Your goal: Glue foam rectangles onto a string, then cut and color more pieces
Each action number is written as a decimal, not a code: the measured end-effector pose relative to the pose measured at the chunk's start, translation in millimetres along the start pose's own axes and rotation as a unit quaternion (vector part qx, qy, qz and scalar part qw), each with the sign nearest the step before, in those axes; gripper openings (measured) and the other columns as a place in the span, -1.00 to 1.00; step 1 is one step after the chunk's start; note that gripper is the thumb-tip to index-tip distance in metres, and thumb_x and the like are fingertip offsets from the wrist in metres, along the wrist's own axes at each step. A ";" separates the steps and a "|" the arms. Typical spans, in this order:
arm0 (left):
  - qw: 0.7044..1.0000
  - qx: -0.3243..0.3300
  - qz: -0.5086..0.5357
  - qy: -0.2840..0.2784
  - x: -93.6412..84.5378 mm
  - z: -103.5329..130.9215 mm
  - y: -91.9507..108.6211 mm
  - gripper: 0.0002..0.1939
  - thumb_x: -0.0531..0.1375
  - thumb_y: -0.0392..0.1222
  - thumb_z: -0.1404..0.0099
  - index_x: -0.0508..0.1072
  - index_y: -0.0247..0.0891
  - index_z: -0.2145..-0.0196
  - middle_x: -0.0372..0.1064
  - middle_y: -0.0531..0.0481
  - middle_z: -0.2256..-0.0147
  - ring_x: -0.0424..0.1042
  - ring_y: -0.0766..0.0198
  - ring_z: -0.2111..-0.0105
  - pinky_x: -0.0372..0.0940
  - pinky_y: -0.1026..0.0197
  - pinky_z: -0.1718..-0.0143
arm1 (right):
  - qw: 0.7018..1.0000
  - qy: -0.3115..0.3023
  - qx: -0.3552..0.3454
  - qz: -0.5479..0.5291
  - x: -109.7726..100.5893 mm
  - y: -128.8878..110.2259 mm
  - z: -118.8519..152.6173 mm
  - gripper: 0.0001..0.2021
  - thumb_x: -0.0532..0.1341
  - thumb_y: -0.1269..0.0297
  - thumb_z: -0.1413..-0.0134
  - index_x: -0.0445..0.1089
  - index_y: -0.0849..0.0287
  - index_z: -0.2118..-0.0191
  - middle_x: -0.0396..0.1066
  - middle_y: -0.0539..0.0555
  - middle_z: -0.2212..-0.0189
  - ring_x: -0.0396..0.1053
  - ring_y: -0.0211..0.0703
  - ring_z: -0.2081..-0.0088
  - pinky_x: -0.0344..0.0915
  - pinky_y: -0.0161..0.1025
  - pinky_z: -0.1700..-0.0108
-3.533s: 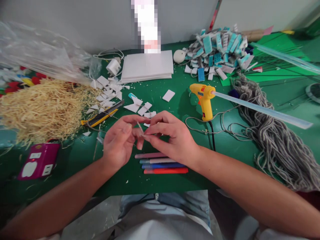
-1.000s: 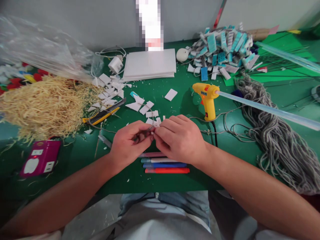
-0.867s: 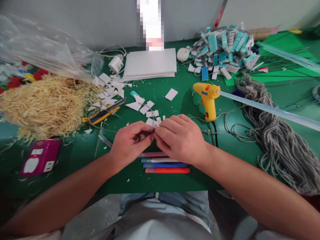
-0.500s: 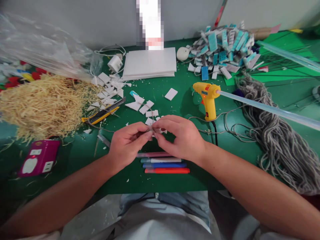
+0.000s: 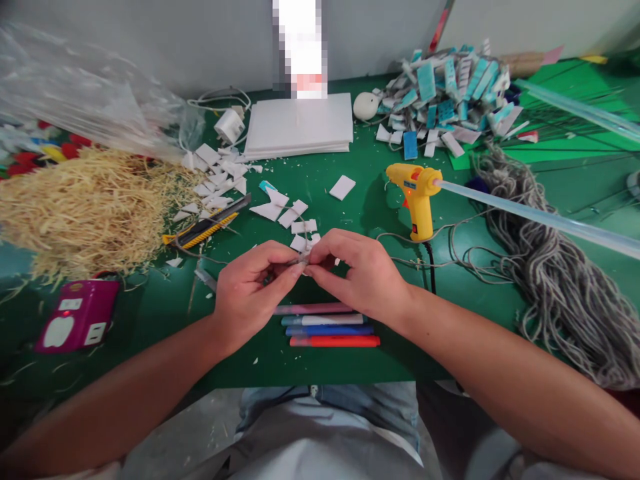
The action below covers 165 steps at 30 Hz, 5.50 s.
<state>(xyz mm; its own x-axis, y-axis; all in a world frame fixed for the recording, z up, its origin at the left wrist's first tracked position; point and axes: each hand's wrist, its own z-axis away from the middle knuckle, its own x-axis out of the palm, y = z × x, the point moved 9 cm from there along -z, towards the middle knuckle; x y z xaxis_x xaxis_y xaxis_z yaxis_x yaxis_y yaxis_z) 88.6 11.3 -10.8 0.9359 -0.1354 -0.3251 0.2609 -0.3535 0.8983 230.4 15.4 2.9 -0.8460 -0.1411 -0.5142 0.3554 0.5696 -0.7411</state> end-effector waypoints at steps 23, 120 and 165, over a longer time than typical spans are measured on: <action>0.997 0.036 0.030 0.067 -7.4 0.4 1.9 -0.90 0.35 -0.36 -0.27 0.51 -0.23 0.33 0.60 0.08 0.32 0.50 0.44 0.44 0.36 0.45 0.46 | 0.999 0.008 -0.030 -0.010 0.8 -5.4 1.1 -0.90 0.30 0.46 -0.21 0.41 0.12 0.29 0.53 -0.02 0.39 0.49 -0.32 0.38 0.44 -0.37 0.31; 0.997 -0.028 0.076 0.007 -5.4 -9.3 -11.3 -0.93 0.36 -0.31 -0.26 0.63 -0.17 0.37 0.55 0.06 0.37 0.41 0.40 0.45 0.27 0.34 0.44 | 0.981 0.071 0.133 -0.123 -8.4 21.1 5.6 -0.72 0.31 0.09 -0.30 0.52 0.16 0.01 0.59 0.05 0.30 0.50 -0.24 0.35 0.49 -0.26 0.28; 0.850 0.360 -0.383 0.006 -2.5 15.5 55.6 -0.64 0.19 -0.40 -0.44 0.53 -0.06 -0.09 0.57 0.03 0.15 0.55 0.37 0.29 0.48 0.32 0.24 | 0.937 0.078 0.180 -0.290 -10.5 12.3 5.4 -0.85 0.44 0.20 -0.11 0.51 0.12 0.30 0.51 -0.03 0.44 0.25 -0.39 0.58 0.22 -0.36 0.58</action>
<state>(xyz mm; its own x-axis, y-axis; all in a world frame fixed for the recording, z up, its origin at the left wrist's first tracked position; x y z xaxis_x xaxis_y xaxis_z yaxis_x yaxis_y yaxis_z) 97.1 -22.3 35.3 0.5593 0.3979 -0.7272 0.5865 -0.8099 0.0078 245.8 19.5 -3.1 -0.9762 -0.2060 0.0681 -0.0944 0.1206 -0.9882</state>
